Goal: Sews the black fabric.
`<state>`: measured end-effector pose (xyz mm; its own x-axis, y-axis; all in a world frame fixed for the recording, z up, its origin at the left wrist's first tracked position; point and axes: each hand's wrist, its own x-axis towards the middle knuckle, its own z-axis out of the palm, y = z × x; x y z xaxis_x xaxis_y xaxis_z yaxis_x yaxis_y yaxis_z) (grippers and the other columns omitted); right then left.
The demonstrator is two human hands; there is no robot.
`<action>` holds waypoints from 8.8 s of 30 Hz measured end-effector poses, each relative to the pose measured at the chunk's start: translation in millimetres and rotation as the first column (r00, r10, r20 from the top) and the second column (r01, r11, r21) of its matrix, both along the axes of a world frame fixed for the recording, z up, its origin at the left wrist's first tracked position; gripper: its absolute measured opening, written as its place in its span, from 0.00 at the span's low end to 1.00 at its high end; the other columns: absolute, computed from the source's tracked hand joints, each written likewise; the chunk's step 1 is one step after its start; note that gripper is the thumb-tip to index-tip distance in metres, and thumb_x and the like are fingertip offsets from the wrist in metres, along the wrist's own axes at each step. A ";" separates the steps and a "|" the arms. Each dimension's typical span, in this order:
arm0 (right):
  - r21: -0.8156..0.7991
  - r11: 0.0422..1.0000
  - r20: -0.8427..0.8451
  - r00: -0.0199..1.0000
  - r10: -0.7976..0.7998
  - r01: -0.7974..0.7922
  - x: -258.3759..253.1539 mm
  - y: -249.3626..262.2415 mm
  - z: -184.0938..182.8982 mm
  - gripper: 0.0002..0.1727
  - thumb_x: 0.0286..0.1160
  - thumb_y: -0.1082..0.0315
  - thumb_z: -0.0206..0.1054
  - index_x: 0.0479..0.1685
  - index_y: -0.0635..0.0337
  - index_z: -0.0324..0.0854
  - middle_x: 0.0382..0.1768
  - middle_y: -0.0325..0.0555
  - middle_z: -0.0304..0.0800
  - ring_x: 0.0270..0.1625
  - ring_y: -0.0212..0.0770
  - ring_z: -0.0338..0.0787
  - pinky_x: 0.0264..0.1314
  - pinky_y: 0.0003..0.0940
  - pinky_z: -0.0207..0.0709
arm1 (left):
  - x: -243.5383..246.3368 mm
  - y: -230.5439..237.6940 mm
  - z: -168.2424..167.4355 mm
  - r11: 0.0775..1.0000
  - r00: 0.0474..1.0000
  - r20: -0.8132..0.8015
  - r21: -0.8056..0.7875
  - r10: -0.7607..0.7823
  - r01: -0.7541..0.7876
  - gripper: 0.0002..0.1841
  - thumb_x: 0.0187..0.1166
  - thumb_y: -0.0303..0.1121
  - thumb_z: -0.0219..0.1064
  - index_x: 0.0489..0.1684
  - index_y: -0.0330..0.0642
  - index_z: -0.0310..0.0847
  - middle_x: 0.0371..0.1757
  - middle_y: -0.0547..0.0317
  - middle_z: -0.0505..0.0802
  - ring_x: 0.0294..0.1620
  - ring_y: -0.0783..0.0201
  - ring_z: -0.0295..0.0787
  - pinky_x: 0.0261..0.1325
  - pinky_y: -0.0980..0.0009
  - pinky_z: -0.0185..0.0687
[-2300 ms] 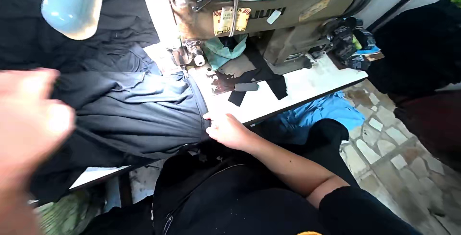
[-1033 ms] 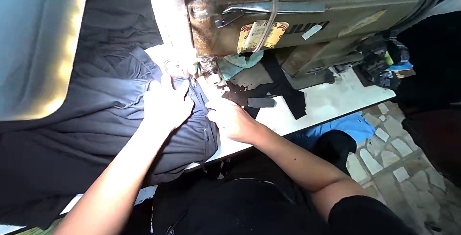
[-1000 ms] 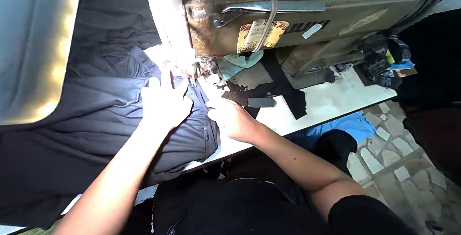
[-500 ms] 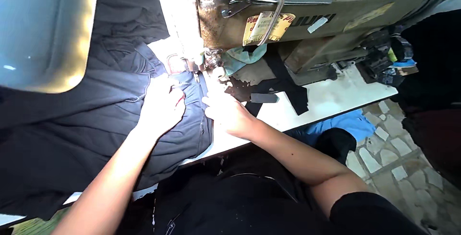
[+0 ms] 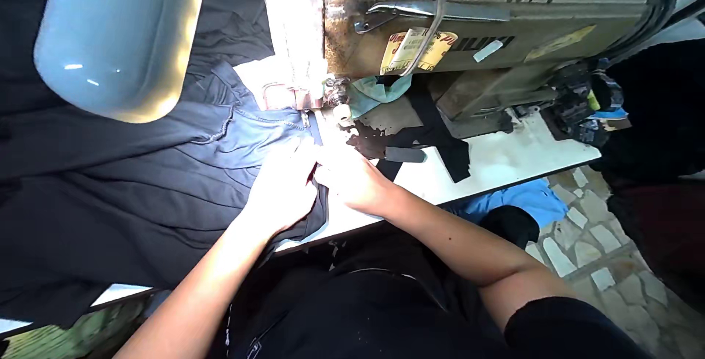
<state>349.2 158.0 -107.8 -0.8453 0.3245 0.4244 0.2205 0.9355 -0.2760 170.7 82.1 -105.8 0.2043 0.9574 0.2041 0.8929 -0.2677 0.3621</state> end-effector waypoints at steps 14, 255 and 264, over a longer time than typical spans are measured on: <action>0.013 1.000 0.010 1.000 0.027 -0.027 -1.4 2.7 -1.9 0.05 0.69 0.72 0.67 0.35 0.60 0.89 0.49 0.57 0.93 0.62 0.57 0.90 0.64 0.54 0.81 | -14.2 18.5 2.6 0.992 0.999 -0.054 0.127 -0.005 0.012 0.25 0.73 0.36 0.51 0.57 0.33 0.90 0.55 0.39 0.93 0.60 0.35 0.87 0.58 0.36 0.75; -0.902 0.416 -0.282 0.888 -0.363 -0.116 41.4 -48.4 42.9 0.05 0.73 0.82 0.65 0.32 0.64 0.77 0.20 0.38 0.79 0.16 0.22 0.76 0.18 0.14 0.72 | 58.8 -47.2 45.3 0.938 0.396 0.851 -0.297 0.345 -0.179 0.07 0.79 0.23 0.64 0.32 0.46 0.82 0.25 0.73 0.89 0.25 0.78 0.87 0.34 0.80 0.87; -0.937 0.328 -0.244 0.901 -0.359 -0.123 41.2 -44.9 41.8 0.08 0.72 0.81 0.66 0.28 0.63 0.77 0.15 0.38 0.78 0.12 0.24 0.76 0.15 0.16 0.72 | 49.0 -44.7 45.3 0.954 0.547 0.783 -0.272 0.295 -0.125 0.07 0.80 0.26 0.65 0.29 0.46 0.83 0.22 0.72 0.88 0.23 0.79 0.86 0.31 0.82 0.84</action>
